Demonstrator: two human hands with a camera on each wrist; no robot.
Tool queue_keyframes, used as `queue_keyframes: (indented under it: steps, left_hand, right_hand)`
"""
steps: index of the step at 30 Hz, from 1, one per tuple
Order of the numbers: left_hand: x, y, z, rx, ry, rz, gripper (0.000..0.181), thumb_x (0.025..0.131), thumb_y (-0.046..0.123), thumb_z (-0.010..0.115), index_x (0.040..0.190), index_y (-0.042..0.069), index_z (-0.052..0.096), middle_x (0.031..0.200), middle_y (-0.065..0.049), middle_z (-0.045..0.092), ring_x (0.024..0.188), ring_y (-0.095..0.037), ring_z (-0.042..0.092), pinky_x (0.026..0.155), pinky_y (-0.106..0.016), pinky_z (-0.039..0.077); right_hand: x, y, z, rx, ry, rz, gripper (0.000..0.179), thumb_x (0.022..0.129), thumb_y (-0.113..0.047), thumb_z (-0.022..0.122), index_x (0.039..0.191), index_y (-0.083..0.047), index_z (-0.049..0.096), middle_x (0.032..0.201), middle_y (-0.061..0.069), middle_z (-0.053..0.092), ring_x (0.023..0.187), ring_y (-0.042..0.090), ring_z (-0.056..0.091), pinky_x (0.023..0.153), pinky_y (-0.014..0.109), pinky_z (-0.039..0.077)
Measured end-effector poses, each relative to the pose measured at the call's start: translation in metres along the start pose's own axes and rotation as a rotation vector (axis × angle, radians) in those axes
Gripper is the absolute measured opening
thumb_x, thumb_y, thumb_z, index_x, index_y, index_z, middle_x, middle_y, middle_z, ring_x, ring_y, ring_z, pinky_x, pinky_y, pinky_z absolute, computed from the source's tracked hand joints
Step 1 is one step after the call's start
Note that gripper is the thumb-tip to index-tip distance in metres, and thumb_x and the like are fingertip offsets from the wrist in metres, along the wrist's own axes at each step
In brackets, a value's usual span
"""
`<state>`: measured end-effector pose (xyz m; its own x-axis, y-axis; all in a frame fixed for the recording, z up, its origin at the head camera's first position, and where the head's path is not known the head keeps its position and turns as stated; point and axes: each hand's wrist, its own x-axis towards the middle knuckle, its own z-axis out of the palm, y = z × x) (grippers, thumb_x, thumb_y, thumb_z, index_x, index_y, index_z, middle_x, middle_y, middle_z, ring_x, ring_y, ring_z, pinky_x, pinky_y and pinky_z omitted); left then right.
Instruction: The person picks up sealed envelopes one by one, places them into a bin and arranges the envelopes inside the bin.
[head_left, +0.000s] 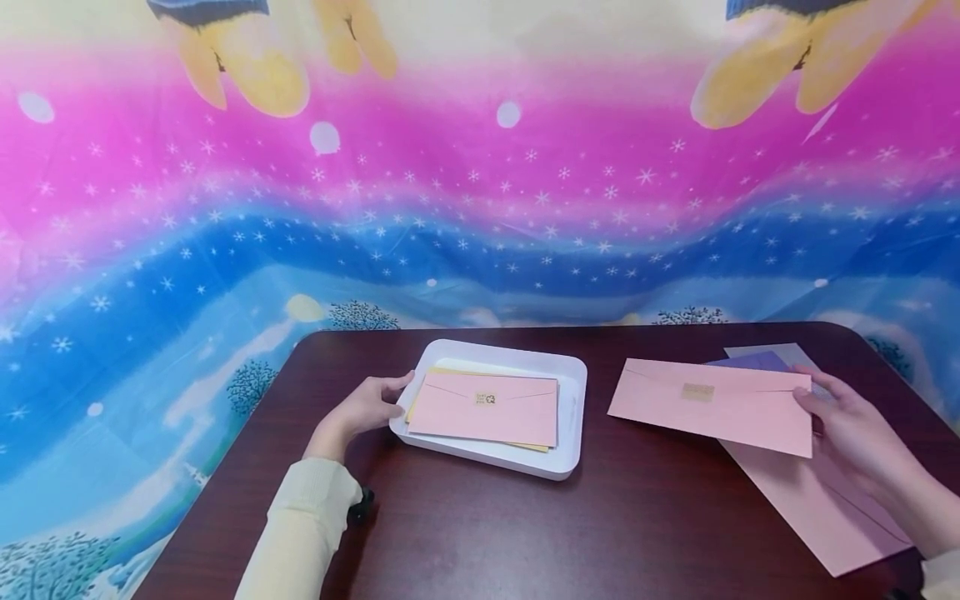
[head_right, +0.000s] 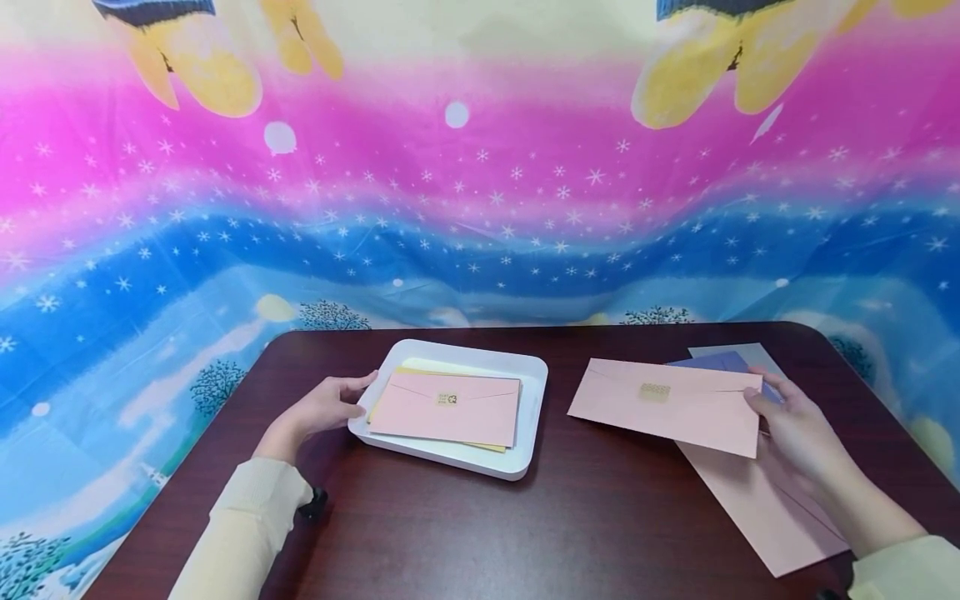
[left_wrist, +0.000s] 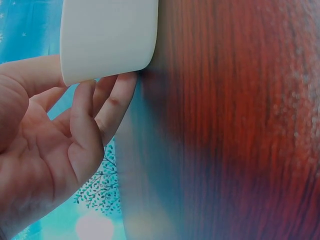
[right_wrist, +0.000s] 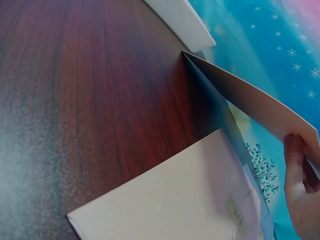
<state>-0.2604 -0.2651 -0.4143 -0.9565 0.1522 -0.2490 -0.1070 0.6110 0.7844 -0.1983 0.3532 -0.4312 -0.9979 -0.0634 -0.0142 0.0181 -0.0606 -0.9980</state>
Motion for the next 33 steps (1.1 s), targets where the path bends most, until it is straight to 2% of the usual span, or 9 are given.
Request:
queue_keyframes:
  steps: [5,9,15,17,20,26,29,31,33]
  left_hand:
    - [0.000,0.000,0.000,-0.020,-0.012,0.001,0.067,0.090,-0.012,0.060,0.153,0.003,0.043,0.160,-0.020,0.037,0.112,-0.026,0.055,0.079,-0.029,0.052]
    - [-0.001,0.000,0.000,-0.028,-0.020,0.007,0.067,0.091,-0.012,0.060,0.153,0.002,0.043,0.160,-0.021,0.037,0.112,-0.026,0.056,0.080,-0.029,0.053]
    - [0.000,0.001,0.000,-0.014,-0.004,-0.001,0.067,0.091,-0.011,0.060,0.153,0.004,0.043,0.160,-0.019,0.038,0.112,-0.026,0.056,0.080,-0.029,0.053]
    - [0.000,0.001,0.000,-0.012,-0.005,-0.001,0.067,0.091,-0.011,0.060,0.153,0.003,0.043,0.160,-0.019,0.037,0.112,-0.027,0.056,0.081,-0.030,0.053]
    - [0.001,0.001,0.000,-0.020,-0.006,-0.008,0.066,0.091,-0.011,0.060,0.154,0.004,0.043,0.161,-0.018,0.037,0.115,-0.027,0.055,0.083,-0.031,0.054]
    - [0.001,0.001,0.000,-0.018,-0.016,0.002,0.067,0.091,-0.012,0.060,0.153,0.003,0.042,0.161,-0.019,0.035,0.115,-0.028,0.055,0.082,-0.030,0.054]
    - [0.001,0.001,0.000,-0.019,-0.010,-0.004,0.066,0.091,-0.011,0.060,0.153,0.004,0.043,0.161,-0.017,0.036,0.114,-0.028,0.055,0.080,-0.029,0.053]
    - [0.001,0.001,0.000,-0.013,-0.012,-0.004,0.066,0.091,-0.011,0.060,0.153,0.004,0.043,0.161,-0.018,0.037,0.114,-0.028,0.055,0.080,-0.029,0.053]
    - [0.000,0.001,0.001,-0.012,-0.010,-0.007,0.067,0.091,-0.011,0.060,0.153,0.004,0.043,0.160,-0.019,0.038,0.114,-0.028,0.056,0.080,-0.029,0.053]
  right_hand:
    - [0.002,-0.002,0.001,0.027,0.094,-0.003,0.050,0.109,-0.020,0.048,0.154,-0.038,0.033,0.101,-0.022,0.059,0.082,0.002,0.063,0.063,0.023,0.052]
    - [0.006,-0.005,0.000,0.072,0.123,0.004,0.064,0.108,-0.026,0.048,0.164,-0.033,0.017,0.114,-0.018,0.050,0.086,-0.003,0.061,0.067,0.021,0.053]
    - [0.010,-0.012,0.004,0.064,0.162,0.007,0.073,0.107,-0.031,0.049,0.167,-0.029,0.007,0.159,0.002,0.025,0.088,-0.009,0.056,0.070,0.016,0.052]
    - [0.011,-0.014,0.007,0.045,0.168,0.009,0.074,0.107,-0.033,0.049,0.167,-0.028,0.006,0.168,-0.001,0.009,0.089,-0.010,0.054,0.071,0.015,0.052]
    - [0.014,-0.017,0.009,0.058,0.142,0.017,0.075,0.107,-0.033,0.049,0.167,-0.028,0.004,0.171,-0.005,0.000,0.091,-0.010,0.052,0.073,0.015,0.051]
    - [0.018,-0.026,0.017,0.122,0.074,0.027,0.073,0.108,-0.028,0.050,0.167,-0.028,0.007,0.158,-0.003,0.025,0.094,-0.007,0.056,0.074,0.017,0.051]
    - [0.021,-0.030,0.025,0.143,0.063,0.027,0.069,0.108,-0.025,0.051,0.166,-0.030,0.014,0.135,-0.007,0.044,0.093,-0.003,0.059,0.073,0.020,0.052]
    - [0.022,-0.032,0.030,0.161,0.055,0.033,0.065,0.108,-0.024,0.051,0.164,-0.031,0.020,0.119,-0.014,0.049,0.093,0.000,0.061,0.071,0.023,0.053]
    - [0.023,-0.034,0.036,0.167,0.047,0.042,0.061,0.108,-0.024,0.051,0.162,-0.032,0.023,0.116,-0.015,0.050,0.092,0.002,0.060,0.070,0.024,0.052]
